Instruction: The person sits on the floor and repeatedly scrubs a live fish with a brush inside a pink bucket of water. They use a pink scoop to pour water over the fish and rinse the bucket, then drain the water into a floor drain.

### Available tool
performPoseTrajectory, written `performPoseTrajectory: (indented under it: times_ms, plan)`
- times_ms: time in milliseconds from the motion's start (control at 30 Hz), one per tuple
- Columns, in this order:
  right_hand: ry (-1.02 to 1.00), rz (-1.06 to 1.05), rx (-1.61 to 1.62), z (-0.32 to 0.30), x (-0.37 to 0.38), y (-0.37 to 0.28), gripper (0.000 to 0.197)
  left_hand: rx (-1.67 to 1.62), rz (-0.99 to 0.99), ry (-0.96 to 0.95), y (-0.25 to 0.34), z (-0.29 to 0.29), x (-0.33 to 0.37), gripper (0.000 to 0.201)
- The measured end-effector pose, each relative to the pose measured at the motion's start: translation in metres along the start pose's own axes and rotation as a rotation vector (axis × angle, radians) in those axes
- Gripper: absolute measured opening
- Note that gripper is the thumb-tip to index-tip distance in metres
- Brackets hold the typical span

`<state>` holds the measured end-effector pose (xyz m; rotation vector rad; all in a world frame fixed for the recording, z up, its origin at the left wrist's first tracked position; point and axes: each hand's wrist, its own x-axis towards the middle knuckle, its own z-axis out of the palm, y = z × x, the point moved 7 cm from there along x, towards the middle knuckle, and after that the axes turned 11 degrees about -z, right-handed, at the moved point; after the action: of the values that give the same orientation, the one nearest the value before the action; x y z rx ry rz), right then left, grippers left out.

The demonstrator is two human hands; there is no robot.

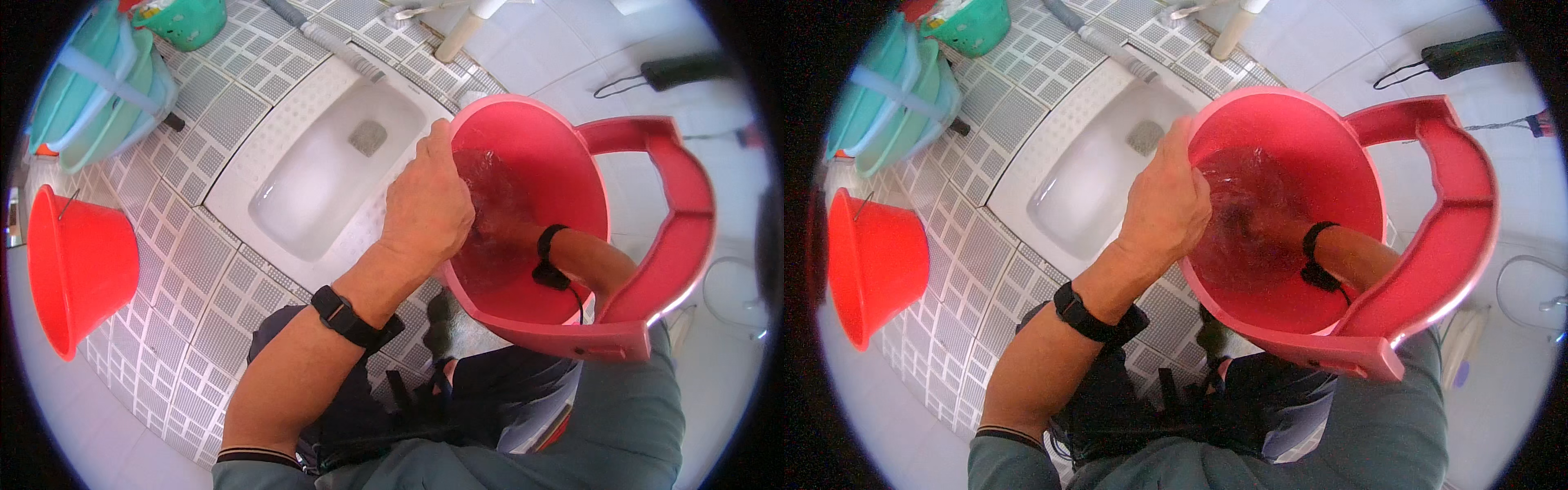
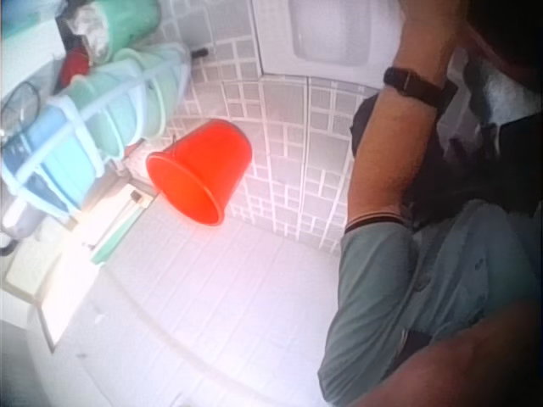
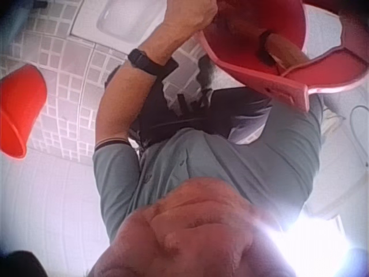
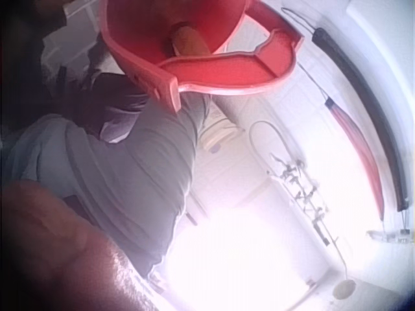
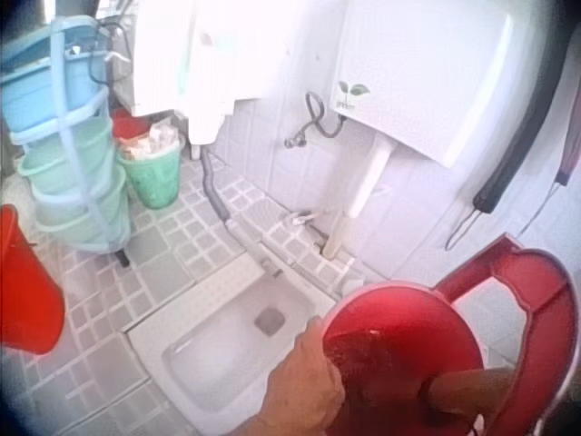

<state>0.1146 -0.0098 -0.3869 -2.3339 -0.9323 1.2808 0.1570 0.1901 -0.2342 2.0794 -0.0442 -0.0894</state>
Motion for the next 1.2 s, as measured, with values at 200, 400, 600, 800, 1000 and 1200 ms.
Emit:
performPoseTrajectory:
  times_ms: [200, 400, 600, 800, 1000, 1200]
  plan:
    - [-0.052, -0.066, -0.002, 0.019, 0.008, -0.038, 0.025, 0.021, -0.034, -0.021, 0.005, 0.004, 0.005, 0.052]
    - [0.001, -0.058, -0.05, 0.017, 0.034, -0.037, 0.025, 0.051, -0.015, 0.028, 0.007, -0.001, 0.005, 0.05]
    - [0.232, 0.161, -0.097, -0.007, 0.061, 0.024, 0.025, 0.034, -0.044, 0.013, 0.006, -0.004, -0.001, 0.05]
    - [-0.031, 0.427, -0.528, -0.038, 0.004, 0.059, 0.02, 0.035, -0.077, -0.008, 0.001, 0.0, -0.002, 0.057]
    - [0.614, -0.053, 0.813, -0.075, -0.133, 0.065, 0.033, 0.111, 0.045, 0.123, 0.01, 0.005, 0.007, 0.068]
    - [0.857, 0.297, -0.075, -0.094, -0.236, -0.084, 0.035, 0.159, 0.184, 0.19, 0.063, -0.024, -0.023, 0.067]
